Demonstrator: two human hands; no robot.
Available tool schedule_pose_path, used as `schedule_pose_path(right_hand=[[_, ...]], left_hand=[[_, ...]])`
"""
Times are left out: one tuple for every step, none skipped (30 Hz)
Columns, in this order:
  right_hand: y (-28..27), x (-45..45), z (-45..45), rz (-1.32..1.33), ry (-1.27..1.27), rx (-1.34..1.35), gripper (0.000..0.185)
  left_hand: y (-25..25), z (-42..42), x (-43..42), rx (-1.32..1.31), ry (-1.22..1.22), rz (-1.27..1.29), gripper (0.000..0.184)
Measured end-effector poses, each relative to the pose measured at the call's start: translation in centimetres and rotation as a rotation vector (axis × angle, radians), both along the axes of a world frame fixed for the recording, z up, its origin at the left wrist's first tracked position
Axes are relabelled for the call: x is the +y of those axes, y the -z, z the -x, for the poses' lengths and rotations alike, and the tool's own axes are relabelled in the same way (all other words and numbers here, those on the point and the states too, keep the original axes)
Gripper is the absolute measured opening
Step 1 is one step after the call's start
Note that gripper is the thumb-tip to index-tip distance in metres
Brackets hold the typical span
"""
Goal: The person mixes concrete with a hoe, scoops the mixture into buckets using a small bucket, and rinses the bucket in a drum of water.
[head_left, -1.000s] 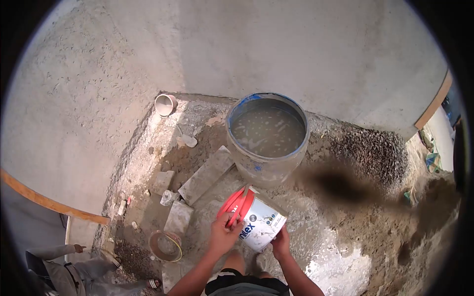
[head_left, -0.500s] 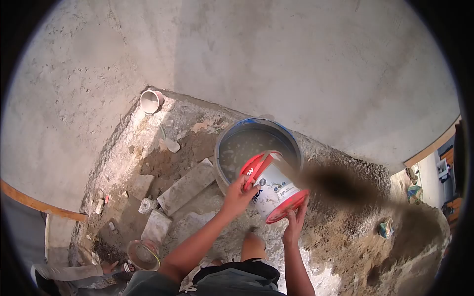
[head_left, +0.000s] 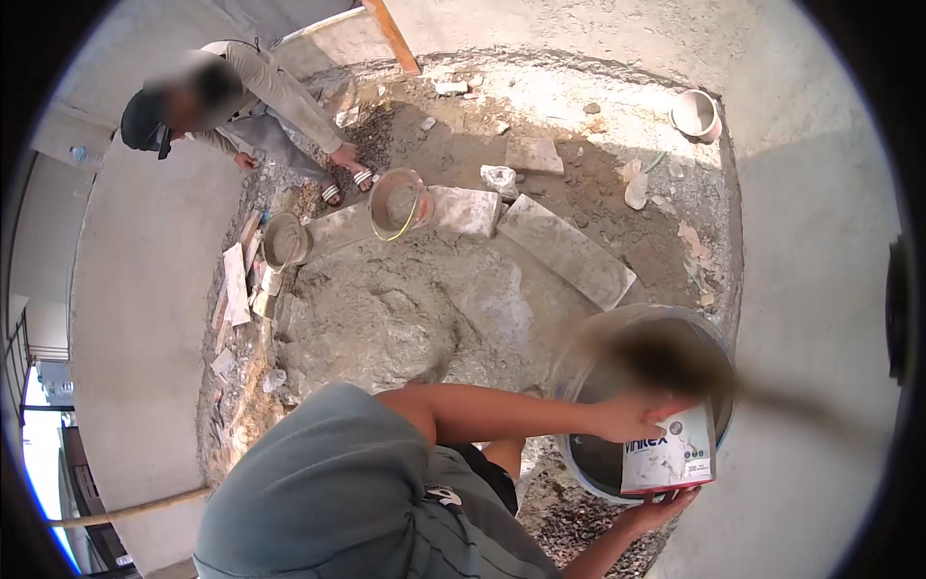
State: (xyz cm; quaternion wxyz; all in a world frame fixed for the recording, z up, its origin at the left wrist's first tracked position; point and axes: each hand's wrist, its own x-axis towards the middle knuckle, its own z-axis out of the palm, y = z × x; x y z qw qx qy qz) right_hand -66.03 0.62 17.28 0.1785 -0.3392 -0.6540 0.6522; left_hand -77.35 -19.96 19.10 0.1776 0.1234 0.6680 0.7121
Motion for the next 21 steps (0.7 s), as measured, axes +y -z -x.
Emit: schedule_pose_path(right_hand=[[-1.0,-1.0,1.0,-0.009,-0.019,0.018,0.076],[-1.9,-2.2,2.1,-0.017,-0.04,0.033,0.075],[-2.9,-4.0,3.2,0.009,-0.091,0.085,0.076],[-4.1,-6.2,4.2,0.036,-0.147,0.13,0.077],[-4.5,-7.7,4.8,0.074,-0.204,0.181,0.078],[-3.2,-7.9,5.3,0.065,-0.276,0.189,0.078],[-4.0,-10.3,5.7,0.011,-0.327,0.201,0.078],[-4.8,-13.1,5.6,-0.045,-0.375,0.219,0.078],[-5.1,-14.9,5.6,0.018,-0.418,0.207,0.076],[-5.1,-16.8,5.5,0.081,-0.465,0.196,0.074],[-5.0,-18.8,5.3,0.141,-0.515,0.181,0.072],[-4.8,-20.3,5.1,0.17,-0.581,0.16,0.072],[-4.5,-21.9,4.8,0.192,-0.648,0.135,0.072],[-4.1,-23.7,4.6,0.214,-0.712,0.111,0.073],[-3.8,-25.6,4.5,0.237,-0.773,0.135,0.073],[-3.5,-27.7,4.3,0.258,-0.831,0.16,0.072],[-3.4,-29.9,3.8,0.278,-0.883,0.182,0.072],[-3.6,-32.2,2.9,0.333,-0.946,0.167,0.072],[-4.1,-34.7,1.7,0.385,-1.007,0.147,0.071],[-4.3,-37.5,0.8,0.436,-1.072,0.121,0.071],[-4.0,-40.3,0.2,0.477,-1.095,0.09,0.071]], left_hand=[[-1.3,-0.2,-1.1,0.011,-0.048,-0.003,0.031],[-2.7,-0.4,-2.3,0.023,-0.096,-0.006,0.03],[-4.0,-0.3,-3.9,0.046,-0.16,0.001,0.029],[-5.7,-0.6,-5.8,0.116,-0.262,0.037,0.029],[-7.3,-0.9,-7.7,0.184,-0.368,0.082,0.029],[-9.0,-1.2,-9.5,0.245,-0.476,0.133,0.029],[-10.1,-1.5,-11.6,0.36,-0.593,0.173,0.029],[-10.4,-2.5,-13.5,0.349,-0.644,0.161,0.029],[-10.8,-3.5,-15.5,0.337,-0.695,0.148,0.029],[-11.2,-4.5,-17.5,0.326,-0.746,0.134,0.029],[-10.6,-6.0,-19.4,0.262,-0.772,0.113,0.029],[-10.6,-7.8,-21.1,0.231,-0.804,0.093,0.029],[-10.7,-9.6,-22.8,0.201,-0.836,0.072,0.029],[-10.8,-11.5,-25.0,0.213,-0.867,0.059,0.029],[-10.6,-13.3,-26.9,0.216,-0.9,0.01,0.029],[-10.4,-15.1,-28.8,0.219,-0.933,-0.038,0.03],[-9.3,-17.3,-30.3,0.207,-0.961,-0.122,0.03],[-8.5,-19.6,-32.2,0.238,-1.005,-0.118,0.03],[-7.7,-21.8,-34.1,0.268,-1.049,-0.113,0.03],[-6.8,-24.0,-36.3,0.339,-1.121,-0.015,0.029],[-5.8,-25.8,-38.3,0.345,-1.178,0.02,0.027]])
